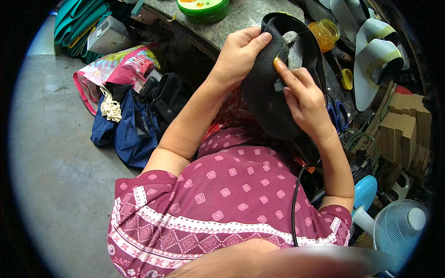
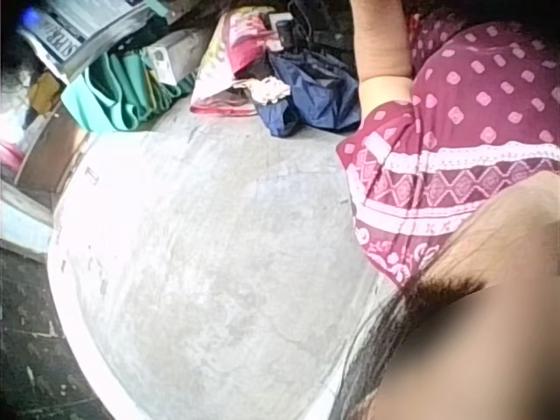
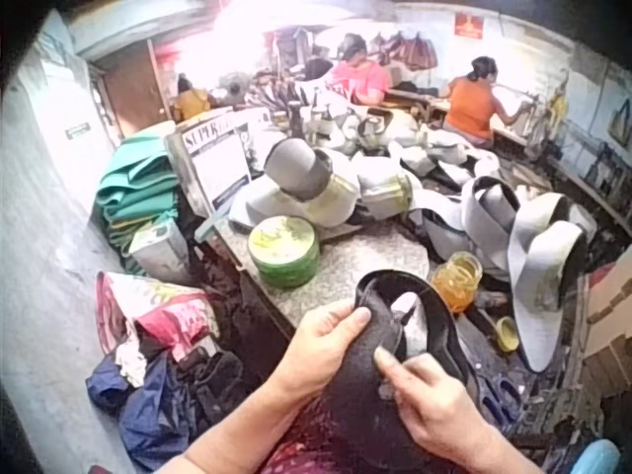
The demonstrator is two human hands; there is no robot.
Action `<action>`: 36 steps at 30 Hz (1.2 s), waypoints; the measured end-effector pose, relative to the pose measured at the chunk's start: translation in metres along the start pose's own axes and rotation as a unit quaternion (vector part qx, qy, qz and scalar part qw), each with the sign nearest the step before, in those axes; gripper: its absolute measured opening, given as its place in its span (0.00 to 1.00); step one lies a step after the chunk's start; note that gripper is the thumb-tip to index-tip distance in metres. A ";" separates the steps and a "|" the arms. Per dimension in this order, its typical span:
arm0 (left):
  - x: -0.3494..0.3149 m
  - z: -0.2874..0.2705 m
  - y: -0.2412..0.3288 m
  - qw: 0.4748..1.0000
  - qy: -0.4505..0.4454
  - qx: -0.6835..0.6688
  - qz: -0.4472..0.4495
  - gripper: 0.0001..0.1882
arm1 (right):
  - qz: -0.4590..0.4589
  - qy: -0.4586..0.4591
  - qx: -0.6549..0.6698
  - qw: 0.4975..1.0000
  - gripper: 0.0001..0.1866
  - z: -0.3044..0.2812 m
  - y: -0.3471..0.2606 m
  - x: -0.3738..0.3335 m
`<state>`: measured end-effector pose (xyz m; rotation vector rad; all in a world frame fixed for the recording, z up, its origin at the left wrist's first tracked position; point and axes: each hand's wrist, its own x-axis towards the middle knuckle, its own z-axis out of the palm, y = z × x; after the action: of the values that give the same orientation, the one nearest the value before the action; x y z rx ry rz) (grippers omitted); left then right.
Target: The person applies glue to the edges of a shoe upper and a sole piece, then presses them together. They repeat this process with additional shoe parts, using scissors to trim excess material and ensuring the pieces are aligned.
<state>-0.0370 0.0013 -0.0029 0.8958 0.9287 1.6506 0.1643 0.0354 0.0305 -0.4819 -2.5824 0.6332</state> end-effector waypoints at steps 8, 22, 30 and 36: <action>0.000 0.003 -0.001 0.999 -0.002 -0.032 0.021 0.11 | 0.122 0.062 0.144 0.980 0.30 -0.010 0.004 0.009; -0.003 0.011 0.010 0.998 -0.050 -0.042 0.022 0.12 | 0.251 0.040 0.516 0.818 0.32 -0.017 0.014 0.015; 0.004 0.005 0.001 0.996 -0.015 -0.090 -0.006 0.12 | -0.019 0.046 0.001 0.999 0.37 0.000 0.001 0.004; 0.004 0.008 -0.001 0.994 0.024 -0.109 -0.001 0.12 | 0.046 0.099 0.091 0.990 0.29 -0.016 -0.001 0.006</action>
<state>-0.0308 0.0065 -0.0001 0.7092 0.7623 1.7399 0.1665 0.0427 0.0458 -0.5753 -2.3004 0.8025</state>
